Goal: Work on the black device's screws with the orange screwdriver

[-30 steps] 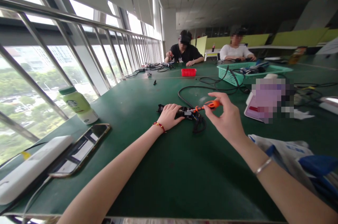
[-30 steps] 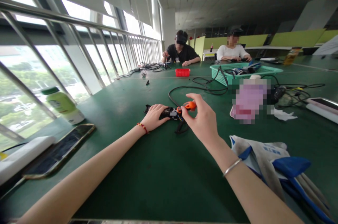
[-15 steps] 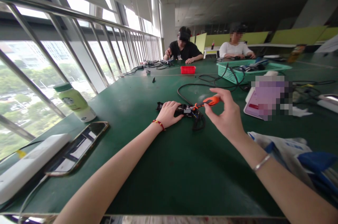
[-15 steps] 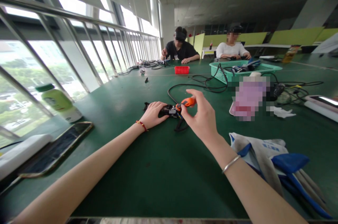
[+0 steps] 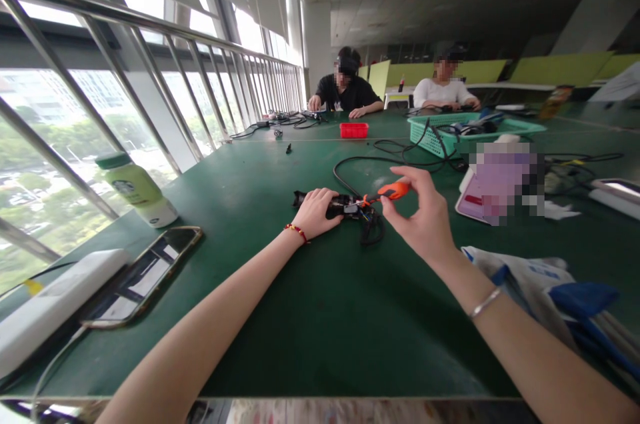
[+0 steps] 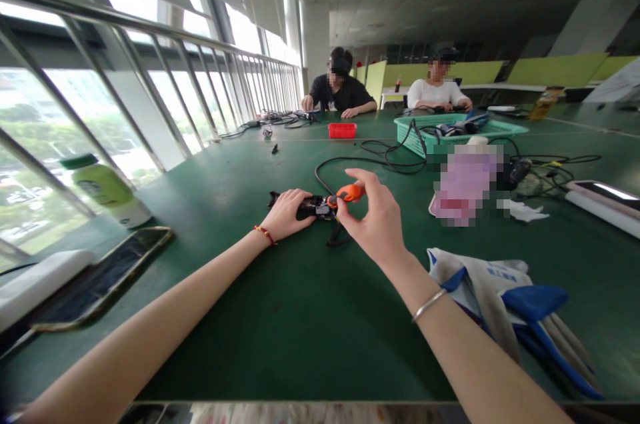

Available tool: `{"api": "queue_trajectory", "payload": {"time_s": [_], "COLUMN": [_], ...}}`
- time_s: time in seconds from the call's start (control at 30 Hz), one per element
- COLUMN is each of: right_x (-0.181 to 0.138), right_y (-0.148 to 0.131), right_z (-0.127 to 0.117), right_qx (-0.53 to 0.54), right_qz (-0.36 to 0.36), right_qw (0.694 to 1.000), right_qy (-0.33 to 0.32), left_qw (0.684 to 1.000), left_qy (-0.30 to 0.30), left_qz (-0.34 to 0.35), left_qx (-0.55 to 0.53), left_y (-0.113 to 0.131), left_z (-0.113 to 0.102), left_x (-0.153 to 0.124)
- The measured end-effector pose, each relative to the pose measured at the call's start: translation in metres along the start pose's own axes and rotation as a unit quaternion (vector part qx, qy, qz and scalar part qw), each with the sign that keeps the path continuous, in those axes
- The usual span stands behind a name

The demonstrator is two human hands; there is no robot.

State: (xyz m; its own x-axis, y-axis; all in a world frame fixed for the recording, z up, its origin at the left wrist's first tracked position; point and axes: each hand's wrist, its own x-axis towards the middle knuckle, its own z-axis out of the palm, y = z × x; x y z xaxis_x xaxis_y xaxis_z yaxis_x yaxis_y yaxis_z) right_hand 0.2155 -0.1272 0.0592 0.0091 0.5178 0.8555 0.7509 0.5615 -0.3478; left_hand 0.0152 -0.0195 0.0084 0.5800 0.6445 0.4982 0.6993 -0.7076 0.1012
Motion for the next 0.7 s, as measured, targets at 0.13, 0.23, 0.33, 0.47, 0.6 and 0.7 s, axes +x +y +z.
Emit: {"api": "queue_trajectory", "payload": {"time_s": [0.13, 0.23, 0.33, 0.47, 0.6, 0.7], "right_x": [0.0004, -0.0003, -0.0017, -0.0025, -0.0023, -0.0024], "right_y": [-0.0017, -0.0028, -0.0015, 0.0006, -0.0018, -0.0048], "right_z": [-0.0001, 0.0002, 0.0019, 0.0048, 0.0042, 0.0019], "right_qx": [-0.002, -0.019, -0.008, 0.017, 0.005, -0.027], "right_qz": [-0.026, -0.009, 0.002, -0.038, -0.044, -0.013], "right_qw": [1.0, 0.999, 1.0, 0.999, 0.999, 0.999], "right_qy": [-0.011, -0.032, -0.022, 0.004, -0.007, -0.024], "left_qw": [1.0, 1.0, 1.0, 1.0, 1.0, 1.0], "left_qy": [-0.006, -0.008, -0.009, -0.011, -0.008, -0.006], "left_qz": [0.004, 0.005, 0.005, 0.003, 0.004, 0.001], "left_qx": [0.002, 0.003, 0.004, 0.004, 0.002, -0.001], "left_y": [0.0005, 0.0007, 0.0009, 0.0011, 0.0008, 0.0006], "left_z": [-0.0009, -0.001, -0.001, -0.0012, -0.0011, -0.0005], "left_x": [0.0001, 0.0001, 0.0001, -0.0001, -0.0003, -0.0003]}}
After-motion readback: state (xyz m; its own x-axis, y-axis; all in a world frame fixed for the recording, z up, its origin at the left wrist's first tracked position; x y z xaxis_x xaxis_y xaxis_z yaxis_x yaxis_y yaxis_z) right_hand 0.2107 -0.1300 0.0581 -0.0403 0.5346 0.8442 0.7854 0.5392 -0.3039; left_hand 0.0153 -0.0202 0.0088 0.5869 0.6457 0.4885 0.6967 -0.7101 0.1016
